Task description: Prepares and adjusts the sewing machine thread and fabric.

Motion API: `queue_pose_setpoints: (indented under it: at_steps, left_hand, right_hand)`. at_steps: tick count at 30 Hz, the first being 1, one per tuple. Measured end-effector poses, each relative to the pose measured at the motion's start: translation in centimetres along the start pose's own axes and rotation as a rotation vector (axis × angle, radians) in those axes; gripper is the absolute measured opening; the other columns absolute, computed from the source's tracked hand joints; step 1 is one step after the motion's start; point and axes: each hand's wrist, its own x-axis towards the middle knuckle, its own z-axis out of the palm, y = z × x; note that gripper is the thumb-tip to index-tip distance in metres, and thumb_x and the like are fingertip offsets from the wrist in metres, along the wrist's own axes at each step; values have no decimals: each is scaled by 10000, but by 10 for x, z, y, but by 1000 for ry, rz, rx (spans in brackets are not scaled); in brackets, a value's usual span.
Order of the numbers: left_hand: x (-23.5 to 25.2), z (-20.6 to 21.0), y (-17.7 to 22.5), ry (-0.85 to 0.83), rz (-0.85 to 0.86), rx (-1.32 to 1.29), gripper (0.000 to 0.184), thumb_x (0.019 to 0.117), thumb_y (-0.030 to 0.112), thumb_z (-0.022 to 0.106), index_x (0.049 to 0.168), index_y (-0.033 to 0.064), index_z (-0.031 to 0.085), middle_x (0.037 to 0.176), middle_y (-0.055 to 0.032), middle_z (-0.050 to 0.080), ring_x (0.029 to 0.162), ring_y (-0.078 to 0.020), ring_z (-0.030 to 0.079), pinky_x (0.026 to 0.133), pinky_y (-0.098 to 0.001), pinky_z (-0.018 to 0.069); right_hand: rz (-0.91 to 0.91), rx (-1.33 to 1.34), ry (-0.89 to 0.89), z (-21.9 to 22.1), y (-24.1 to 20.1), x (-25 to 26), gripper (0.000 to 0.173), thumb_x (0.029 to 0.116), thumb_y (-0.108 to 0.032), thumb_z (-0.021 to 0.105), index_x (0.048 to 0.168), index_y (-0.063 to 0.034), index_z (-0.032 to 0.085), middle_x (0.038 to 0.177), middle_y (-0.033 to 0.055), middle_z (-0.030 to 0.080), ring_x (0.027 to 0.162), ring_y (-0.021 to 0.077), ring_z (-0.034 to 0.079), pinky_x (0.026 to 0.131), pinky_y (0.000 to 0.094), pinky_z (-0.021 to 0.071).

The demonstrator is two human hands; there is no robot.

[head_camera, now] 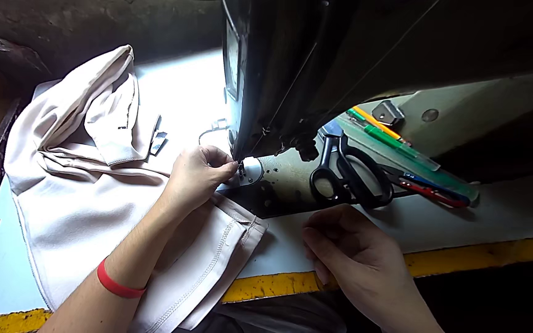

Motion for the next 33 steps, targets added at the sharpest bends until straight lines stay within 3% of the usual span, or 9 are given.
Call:
queue_pose_setpoints:
  at_steps: [9, 12, 17, 21, 30, 31, 33]
  left_hand:
    - [1, 2, -2, -5, 45, -18, 134, 937, 200, 748, 823, 131, 758, 698, 28, 712, 628, -54, 660, 613, -273, 550]
    - [1, 2, 0, -3, 39, -11, 136, 939, 202, 752, 823, 132, 757, 698, 32, 715, 624, -49, 661, 610, -271, 552]
    - [3, 3, -2, -1, 70, 5, 146, 933, 217, 756, 813, 134, 749, 706, 31, 707, 631, -50, 646, 610, -278, 535]
    - [3, 4, -2, 5, 61, -6, 132, 927, 215, 766, 830, 126, 762, 718, 24, 726, 643, -61, 668, 628, -290, 555]
    - [2, 0, -2, 35, 38, 21, 98, 919, 216, 776, 858, 142, 760, 725, 20, 722, 593, -86, 639, 581, -319, 526]
    - [-1, -4, 3, 78, 70, 77, 75, 918, 220, 777, 897, 152, 755, 775, 21, 728, 617, -85, 651, 585, -314, 543]
    - [-16, -16, 13, 174, 232, 297, 151, 951, 254, 730, 1055, 146, 741, 1037, -7, 694, 914, -112, 679, 796, -346, 594]
  right_hand:
    - [5, 0, -2, 0, -2, 0, 122, 971, -218, 643, 1088, -182, 638, 774, 8, 651, 484, 102, 568, 391, 212, 488]
    - [93, -48, -1, 2, -10, 6, 113, 955, -211, 648, 1062, -176, 645, 729, 15, 653, 449, 115, 561, 366, 227, 478]
    - [220, -78, -87, 15, -33, 61, 71, 1013, -101, 636, 1055, -47, 657, 750, 61, 680, 482, 134, 633, 437, 276, 576]
    - [291, 54, -123, 35, -40, 108, 142, 993, -15, 626, 1127, 31, 618, 822, 121, 696, 516, 174, 689, 518, 324, 639]
    - [336, 77, -148, 54, -40, 127, 63, 977, 5, 642, 1020, 50, 634, 709, 140, 683, 484, 184, 678, 499, 324, 626]
    - [343, 70, -150, 53, -41, 126, 52, 974, 12, 634, 1013, 47, 627, 700, 137, 680, 487, 188, 680, 504, 329, 628]
    - [341, 56, -173, 47, -44, 120, 28, 965, 13, 616, 983, 35, 615, 683, 127, 674, 489, 194, 680, 512, 341, 631]
